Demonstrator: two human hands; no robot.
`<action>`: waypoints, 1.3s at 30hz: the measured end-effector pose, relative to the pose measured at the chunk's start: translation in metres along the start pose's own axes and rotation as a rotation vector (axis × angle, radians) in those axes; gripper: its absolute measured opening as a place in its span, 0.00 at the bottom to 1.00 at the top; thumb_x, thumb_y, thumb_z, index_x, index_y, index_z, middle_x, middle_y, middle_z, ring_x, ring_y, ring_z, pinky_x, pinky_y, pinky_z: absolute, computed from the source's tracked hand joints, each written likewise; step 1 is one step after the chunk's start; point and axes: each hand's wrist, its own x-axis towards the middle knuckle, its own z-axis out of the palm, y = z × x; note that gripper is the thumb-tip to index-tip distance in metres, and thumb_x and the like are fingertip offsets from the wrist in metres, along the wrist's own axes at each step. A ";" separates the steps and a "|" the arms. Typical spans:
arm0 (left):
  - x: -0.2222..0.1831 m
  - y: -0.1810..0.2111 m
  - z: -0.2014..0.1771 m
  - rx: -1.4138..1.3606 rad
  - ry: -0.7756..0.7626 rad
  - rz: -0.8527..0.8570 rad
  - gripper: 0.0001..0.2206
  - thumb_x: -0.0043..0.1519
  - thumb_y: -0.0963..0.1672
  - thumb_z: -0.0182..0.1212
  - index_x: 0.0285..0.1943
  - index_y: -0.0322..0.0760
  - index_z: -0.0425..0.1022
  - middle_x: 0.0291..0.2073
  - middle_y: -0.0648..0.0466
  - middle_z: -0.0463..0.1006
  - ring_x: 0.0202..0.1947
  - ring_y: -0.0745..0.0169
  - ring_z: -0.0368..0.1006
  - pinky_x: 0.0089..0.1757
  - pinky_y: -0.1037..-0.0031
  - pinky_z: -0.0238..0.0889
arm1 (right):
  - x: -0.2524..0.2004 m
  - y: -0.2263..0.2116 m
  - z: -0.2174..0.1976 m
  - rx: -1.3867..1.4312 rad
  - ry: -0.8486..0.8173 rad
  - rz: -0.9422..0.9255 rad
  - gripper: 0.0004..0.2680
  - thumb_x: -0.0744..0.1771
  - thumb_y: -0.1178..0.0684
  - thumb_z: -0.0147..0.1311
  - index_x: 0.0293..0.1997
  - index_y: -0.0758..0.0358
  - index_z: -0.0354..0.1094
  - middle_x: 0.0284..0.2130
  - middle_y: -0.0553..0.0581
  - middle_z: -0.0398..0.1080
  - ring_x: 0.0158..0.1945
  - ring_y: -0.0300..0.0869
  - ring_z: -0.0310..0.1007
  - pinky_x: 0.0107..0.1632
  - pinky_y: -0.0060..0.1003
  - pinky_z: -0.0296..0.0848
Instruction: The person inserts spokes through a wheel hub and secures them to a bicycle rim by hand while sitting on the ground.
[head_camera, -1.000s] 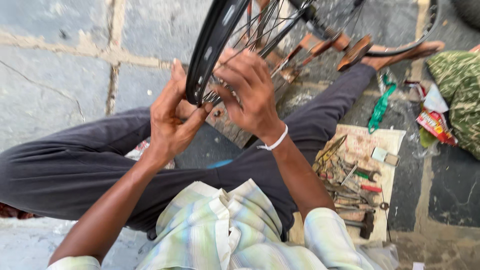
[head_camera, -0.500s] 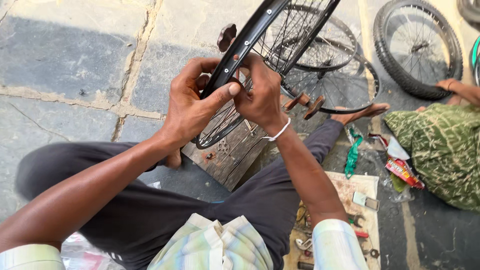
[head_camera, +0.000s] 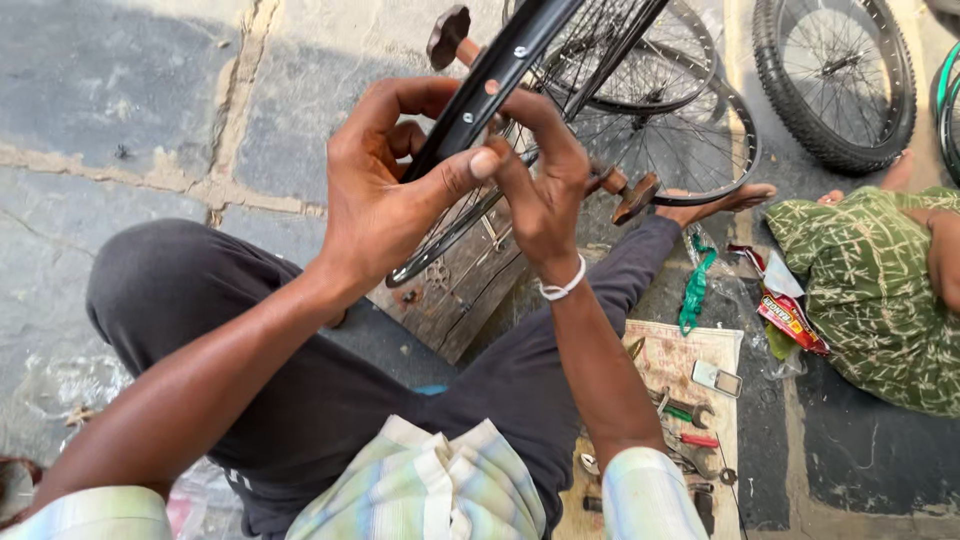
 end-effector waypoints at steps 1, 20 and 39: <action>-0.001 0.003 0.000 0.023 0.017 0.000 0.24 0.65 0.47 0.76 0.65 0.30 0.73 0.48 0.54 0.77 0.40 0.76 0.68 0.44 0.80 0.68 | 0.003 -0.002 0.001 0.002 0.045 0.044 0.11 0.71 0.50 0.56 0.54 0.67 0.69 0.47 0.59 0.74 0.52 0.44 0.75 0.58 0.40 0.75; -0.015 -0.010 -0.011 0.032 -0.003 0.026 0.23 0.63 0.48 0.73 0.62 0.30 0.73 0.47 0.57 0.71 0.32 0.78 0.66 0.30 0.83 0.64 | -0.014 -0.006 0.016 0.300 -0.005 0.141 0.16 0.69 0.60 0.57 0.65 0.64 0.67 0.59 0.58 0.71 0.64 0.42 0.71 0.70 0.38 0.69; -0.010 0.002 -0.010 0.063 -0.015 0.008 0.26 0.63 0.48 0.74 0.66 0.30 0.74 0.49 0.55 0.71 0.35 0.76 0.65 0.35 0.81 0.64 | -0.021 -0.018 0.059 -0.478 0.313 -0.109 0.12 0.72 0.48 0.58 0.54 0.66 0.64 0.48 0.60 0.73 0.48 0.43 0.78 0.52 0.34 0.77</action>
